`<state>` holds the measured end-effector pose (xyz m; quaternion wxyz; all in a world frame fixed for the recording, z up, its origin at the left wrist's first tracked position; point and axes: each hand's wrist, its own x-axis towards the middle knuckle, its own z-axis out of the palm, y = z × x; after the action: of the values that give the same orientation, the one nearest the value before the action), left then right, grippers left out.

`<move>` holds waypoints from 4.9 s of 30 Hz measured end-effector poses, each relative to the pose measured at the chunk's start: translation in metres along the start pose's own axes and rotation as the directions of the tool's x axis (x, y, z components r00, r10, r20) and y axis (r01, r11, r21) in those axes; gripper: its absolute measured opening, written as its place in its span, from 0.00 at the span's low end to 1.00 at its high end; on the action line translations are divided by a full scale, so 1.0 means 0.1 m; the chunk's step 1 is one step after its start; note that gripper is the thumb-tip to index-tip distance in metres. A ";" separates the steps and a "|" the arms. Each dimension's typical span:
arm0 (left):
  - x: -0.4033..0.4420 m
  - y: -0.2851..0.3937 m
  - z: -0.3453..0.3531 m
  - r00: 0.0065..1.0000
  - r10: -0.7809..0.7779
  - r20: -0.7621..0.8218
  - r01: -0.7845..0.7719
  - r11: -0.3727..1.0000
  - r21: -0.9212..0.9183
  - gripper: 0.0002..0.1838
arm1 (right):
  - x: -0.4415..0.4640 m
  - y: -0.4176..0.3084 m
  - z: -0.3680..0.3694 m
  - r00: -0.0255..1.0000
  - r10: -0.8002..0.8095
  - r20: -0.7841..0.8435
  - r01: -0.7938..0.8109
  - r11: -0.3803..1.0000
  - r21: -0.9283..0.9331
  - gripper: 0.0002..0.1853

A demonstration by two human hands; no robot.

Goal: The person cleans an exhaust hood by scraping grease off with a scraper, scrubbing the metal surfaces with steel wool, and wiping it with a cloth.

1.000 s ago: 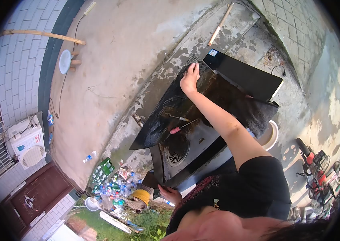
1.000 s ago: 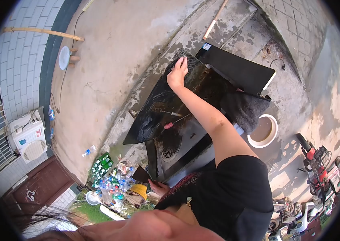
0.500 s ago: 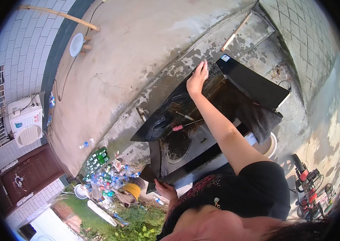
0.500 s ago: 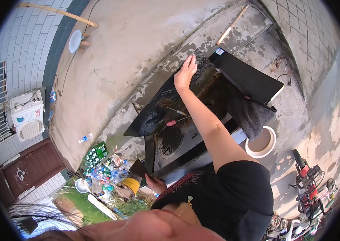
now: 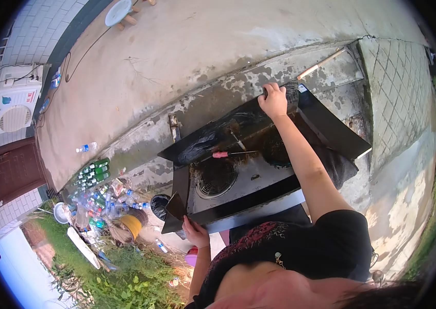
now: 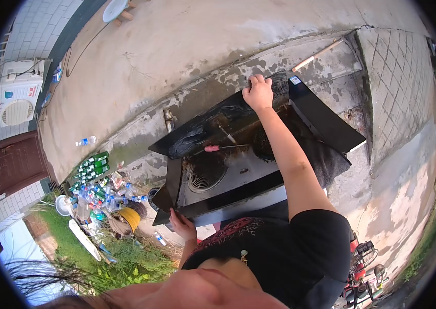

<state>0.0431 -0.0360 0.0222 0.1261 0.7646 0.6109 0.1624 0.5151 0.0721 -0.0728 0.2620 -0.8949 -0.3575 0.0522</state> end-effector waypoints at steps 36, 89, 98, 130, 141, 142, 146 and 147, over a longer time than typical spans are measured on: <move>0.36 -0.82 0.04 0.550 -0.716 -0.431 0.333 0.661 -0.672 0.26 | -0.20 -0.88 0.02 0.414 -0.773 0.482 0.874 0.485 0.026 0.27; 0.41 -0.77 0.00 0.646 -0.563 -0.516 0.399 0.825 -0.401 0.25 | -1.24 -0.36 1.39 0.961 0.162 0.224 -0.182 0.981 0.073 0.21; 0.36 -0.79 0.04 0.648 -0.635 -0.420 0.443 0.763 -0.470 0.26 | -1.19 -0.20 1.24 0.985 -0.115 0.132 0.109 0.993 0.046 0.12; 0.39 -0.81 0.03 0.706 -0.511 -0.491 0.358 0.855 -0.375 0.24 | -1.37 -0.58 1.07 0.937 -0.303 0.175 0.322 0.943 -0.087 0.10; 0.38 -0.76 0.00 0.701 -0.567 -0.432 0.373 0.808 -0.456 0.25 | -1.17 -0.84 1.23 0.501 0.610 0.614 -0.845 0.192 0.499 0.11; 0.41 -0.75 0.01 0.701 -0.544 -0.461 0.345 0.825 -0.448 0.24 | -1.21 -0.68 1.22 0.544 0.570 0.615 -0.838 0.341 0.425 0.11; 0.40 -0.77 0.01 0.690 -0.560 -0.459 0.390 0.821 -0.416 0.25 | -1.38 -0.33 1.24 0.335 0.560 0.758 -0.933 0.084 0.350 0.10; 0.40 -0.78 0.03 0.681 -0.580 -0.447 0.386 0.803 -0.454 0.25 | -1.37 -0.28 1.39 0.283 0.531 0.798 -0.934 -0.036 0.355 0.10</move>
<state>-0.0173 0.0204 -0.0068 0.1015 0.4574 0.7664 0.4393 0.3577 0.0581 -0.1902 0.4729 -0.6571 0.2286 0.5407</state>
